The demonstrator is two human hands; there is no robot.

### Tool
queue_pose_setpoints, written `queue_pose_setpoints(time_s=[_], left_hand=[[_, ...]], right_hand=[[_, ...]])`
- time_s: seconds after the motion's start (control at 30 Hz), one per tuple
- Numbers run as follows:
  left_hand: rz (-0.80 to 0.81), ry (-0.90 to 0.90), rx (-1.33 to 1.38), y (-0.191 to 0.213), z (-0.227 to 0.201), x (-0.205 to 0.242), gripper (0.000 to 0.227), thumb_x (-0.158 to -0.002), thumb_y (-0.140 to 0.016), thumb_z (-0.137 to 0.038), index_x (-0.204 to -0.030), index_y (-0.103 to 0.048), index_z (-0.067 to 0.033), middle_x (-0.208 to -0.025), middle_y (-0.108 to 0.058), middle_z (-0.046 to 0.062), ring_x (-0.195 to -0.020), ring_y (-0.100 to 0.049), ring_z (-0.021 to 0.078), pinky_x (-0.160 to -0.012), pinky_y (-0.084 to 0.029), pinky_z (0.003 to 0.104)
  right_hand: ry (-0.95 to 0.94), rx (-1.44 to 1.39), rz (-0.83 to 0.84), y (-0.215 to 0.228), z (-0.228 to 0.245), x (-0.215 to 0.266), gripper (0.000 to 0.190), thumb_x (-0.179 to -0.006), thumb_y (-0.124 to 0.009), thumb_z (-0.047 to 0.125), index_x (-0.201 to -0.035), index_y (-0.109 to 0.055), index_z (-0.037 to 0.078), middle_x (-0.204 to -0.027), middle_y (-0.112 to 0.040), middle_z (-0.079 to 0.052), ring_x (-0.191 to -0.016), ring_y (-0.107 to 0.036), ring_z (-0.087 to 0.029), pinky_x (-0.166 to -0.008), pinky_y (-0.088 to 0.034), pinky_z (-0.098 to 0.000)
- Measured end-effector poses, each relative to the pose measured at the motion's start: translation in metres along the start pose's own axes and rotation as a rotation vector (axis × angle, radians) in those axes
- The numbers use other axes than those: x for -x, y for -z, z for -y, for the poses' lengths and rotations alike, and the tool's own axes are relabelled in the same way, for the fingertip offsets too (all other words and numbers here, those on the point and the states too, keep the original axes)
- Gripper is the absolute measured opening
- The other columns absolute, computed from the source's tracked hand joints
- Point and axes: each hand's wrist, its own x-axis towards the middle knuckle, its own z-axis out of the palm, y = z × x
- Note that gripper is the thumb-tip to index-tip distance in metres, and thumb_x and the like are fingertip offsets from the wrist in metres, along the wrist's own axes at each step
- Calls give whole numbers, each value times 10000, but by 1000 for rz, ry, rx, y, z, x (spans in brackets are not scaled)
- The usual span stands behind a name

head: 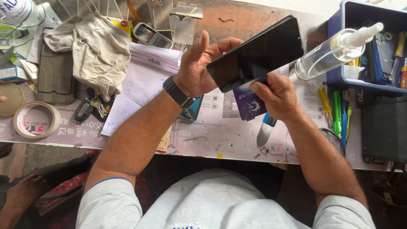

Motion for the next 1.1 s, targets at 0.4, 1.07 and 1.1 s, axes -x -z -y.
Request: queue_pose_setpoints(time_s=[0.4, 1.07, 1.1], left_hand=[[126, 147, -191, 9, -3, 5, 696, -987, -719, -413, -1455, -507, 55, -1242, -683, 145, -1073, -697, 168, -951, -604, 302], [-15, 42, -593, 6, 6, 4, 561, -1068, -662, -434, -1370, -608, 35, -1241, -715, 197, -1081, -742, 249, -962, -661, 367], [-21, 78, -573, 5, 9, 3, 549, -1089, -624, -439, -1373, -608, 30, -1231, -725, 207, -1059, -761, 262, -923, -679, 374]], right_hand=[[-9, 201, 92, 17, -4, -8, 443, -1011, -749, 348, -764, -523, 58, -660, -465, 31, -611, -429, -50, -484, -357, -261], [-139, 219, 282, 21, 7, -5, 406, -1015, -724, 343, -767, -581, 56, -606, -478, 52, -547, -433, -30, -441, -327, -236], [-149, 208, 281, 22, 6, -5, 416, -1012, -725, 349, -758, -577, 56, -605, -476, 51, -546, -433, -32, -438, -326, -241]])
